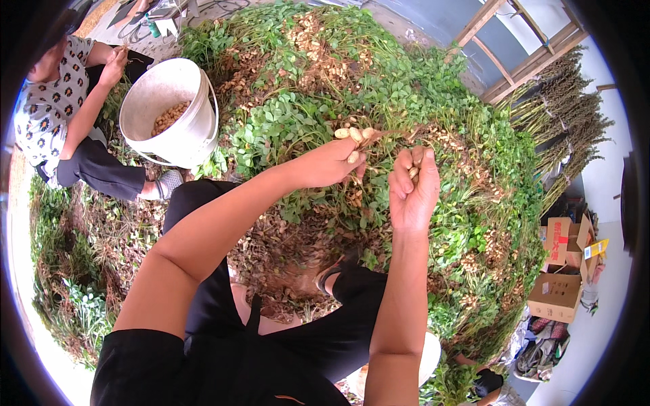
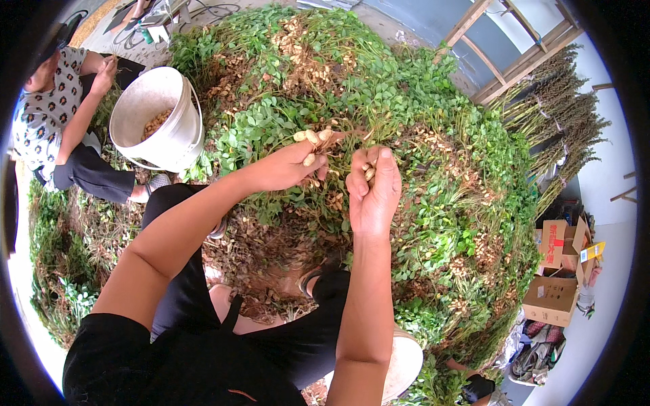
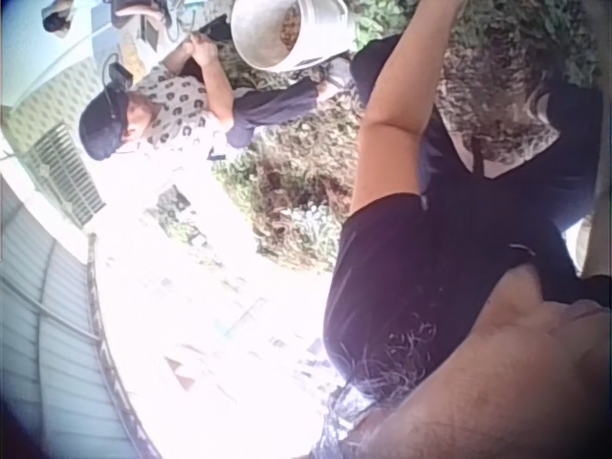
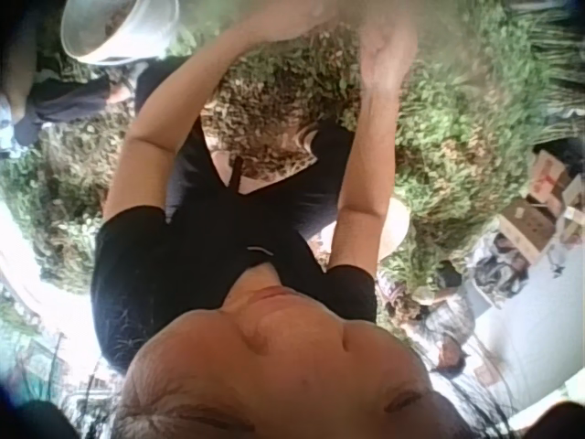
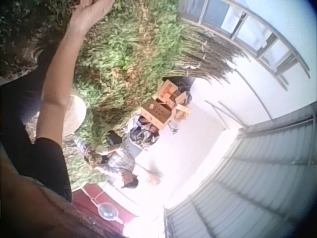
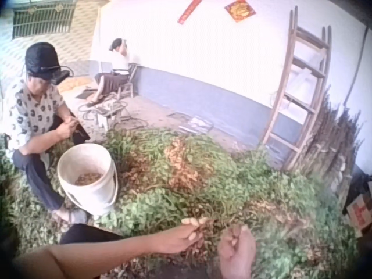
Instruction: The person plucks peanuts one at a time from a bunch of peanut plants and places them into a bucket.
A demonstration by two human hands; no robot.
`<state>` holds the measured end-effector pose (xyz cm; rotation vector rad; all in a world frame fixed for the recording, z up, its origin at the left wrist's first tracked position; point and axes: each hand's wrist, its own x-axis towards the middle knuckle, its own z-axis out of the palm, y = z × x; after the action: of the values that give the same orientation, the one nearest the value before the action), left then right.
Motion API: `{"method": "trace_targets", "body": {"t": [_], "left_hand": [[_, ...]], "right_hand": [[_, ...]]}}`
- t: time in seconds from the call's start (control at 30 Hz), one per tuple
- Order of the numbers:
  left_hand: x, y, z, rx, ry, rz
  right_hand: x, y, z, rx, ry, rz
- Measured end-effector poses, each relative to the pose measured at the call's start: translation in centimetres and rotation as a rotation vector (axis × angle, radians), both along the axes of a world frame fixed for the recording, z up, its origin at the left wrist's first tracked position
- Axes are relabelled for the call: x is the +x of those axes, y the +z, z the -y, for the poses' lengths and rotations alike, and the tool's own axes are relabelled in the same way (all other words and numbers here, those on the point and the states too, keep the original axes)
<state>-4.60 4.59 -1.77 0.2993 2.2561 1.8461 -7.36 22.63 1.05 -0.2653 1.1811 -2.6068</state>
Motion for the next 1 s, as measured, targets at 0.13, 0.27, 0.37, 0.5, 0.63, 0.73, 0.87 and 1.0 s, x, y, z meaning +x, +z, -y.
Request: {"method": "trace_targets", "body": {"t": [0.13, 0.27, 0.37, 0.5, 0.63, 0.73, 0.87, 1.0], "left_hand": [[-0.1, -0.7, -0.1, -0.136, 0.084, -0.091], [0.1, -1.2, -0.6, -0.203, 0.183, -0.056], [0.3, -1.3, -0.9, -0.239, 0.167, -0.195], [0.5, -1.5, -0.8, -0.474, 0.178, -0.217], [0.6, -2.4, 0.0, -0.629, 0.103, -0.124], [0.6, -3.6, 0.4, -0.583, 0.071, -0.115], [0.8, -4.1, 0.5, -0.656, 0.051, -0.274], [1.0, -2.6, -0.2, -0.704, 0.147, -0.357]], "right_hand": [[0.2, -0.3, 0.6, 0.297, 0.118, -0.077], [0.1, -2.2, 2.1, 0.719, -0.080, -0.361], [0.0, -3.0, 2.8, 1.114, -0.157, -0.578], [0.1, -2.8, 2.9, 1.193, -0.149, -0.654], [0.6, -2.5, 3.0, 1.268, -0.088, -0.704], [1.1, -2.6, 3.0, 1.332, -0.101, -0.789], [0.8, -2.8, 2.9, 1.342, -0.030, -0.760], [0.5, -2.3, 2.8, 0.559, 0.094, -0.213]]}}
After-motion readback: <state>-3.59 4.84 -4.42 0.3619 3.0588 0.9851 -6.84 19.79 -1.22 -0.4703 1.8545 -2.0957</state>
